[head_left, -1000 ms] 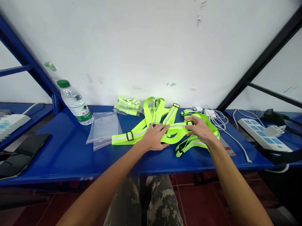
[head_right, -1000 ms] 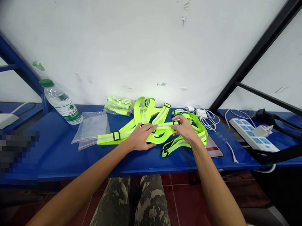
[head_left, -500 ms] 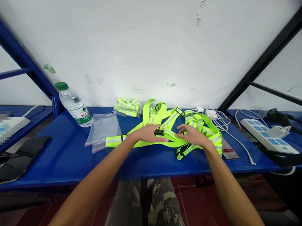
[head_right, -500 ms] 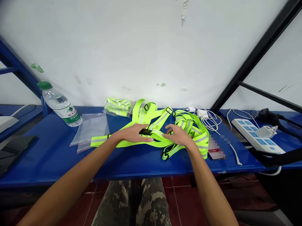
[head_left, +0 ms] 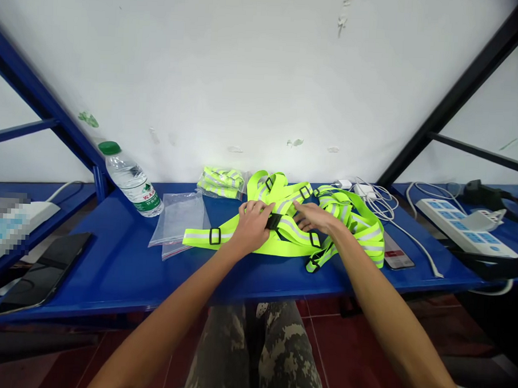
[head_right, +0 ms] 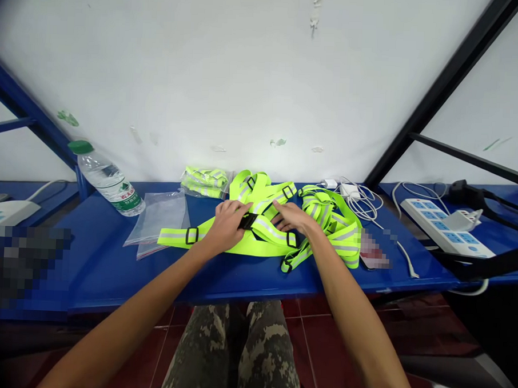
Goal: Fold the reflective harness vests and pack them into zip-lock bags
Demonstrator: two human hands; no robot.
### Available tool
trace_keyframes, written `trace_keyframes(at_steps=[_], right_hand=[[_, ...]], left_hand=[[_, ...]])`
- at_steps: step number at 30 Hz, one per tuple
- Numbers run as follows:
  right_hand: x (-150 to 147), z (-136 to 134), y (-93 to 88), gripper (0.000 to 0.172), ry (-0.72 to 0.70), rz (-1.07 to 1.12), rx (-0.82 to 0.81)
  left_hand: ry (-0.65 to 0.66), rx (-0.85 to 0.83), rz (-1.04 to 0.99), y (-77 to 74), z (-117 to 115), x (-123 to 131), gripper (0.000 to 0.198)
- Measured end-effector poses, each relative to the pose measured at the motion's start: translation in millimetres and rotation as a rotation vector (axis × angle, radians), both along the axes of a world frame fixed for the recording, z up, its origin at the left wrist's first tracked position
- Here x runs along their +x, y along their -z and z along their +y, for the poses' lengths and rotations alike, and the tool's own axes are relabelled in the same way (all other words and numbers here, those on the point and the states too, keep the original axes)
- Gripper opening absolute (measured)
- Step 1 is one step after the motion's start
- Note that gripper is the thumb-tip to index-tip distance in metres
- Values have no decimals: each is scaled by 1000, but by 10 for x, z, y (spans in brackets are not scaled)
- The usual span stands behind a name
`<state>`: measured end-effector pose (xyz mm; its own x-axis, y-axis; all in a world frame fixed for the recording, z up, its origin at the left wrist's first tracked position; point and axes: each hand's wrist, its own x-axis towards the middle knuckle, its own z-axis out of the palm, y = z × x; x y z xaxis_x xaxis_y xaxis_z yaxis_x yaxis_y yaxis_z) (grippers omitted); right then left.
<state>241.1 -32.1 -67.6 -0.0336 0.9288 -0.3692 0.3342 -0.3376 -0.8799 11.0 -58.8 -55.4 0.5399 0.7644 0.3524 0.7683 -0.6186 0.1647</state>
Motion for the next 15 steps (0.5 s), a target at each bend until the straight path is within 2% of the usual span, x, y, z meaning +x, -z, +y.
trace_keyframes(at_steps=[1,3,6,10,13,15], right_hand=[[-20,46,-3,47,63,143,-50],[-72,123,-12,49,144,339,-49],[-204,186,-25,46,165,464,23],[-484,242,-4,52,129,450,128],[-668,321,44,66,319,357,242],[-732,376,61,72,438,313,248]], left_hand=[[12,61,20,35,-67,-3,65],[31,166,53,131,-186,3,65],[21,289,67,292,-284,37,60],[-1,399,53,418,-298,76,51],[23,454,21,434,-305,67,46],[58,478,-5,429,-322,48,45]])
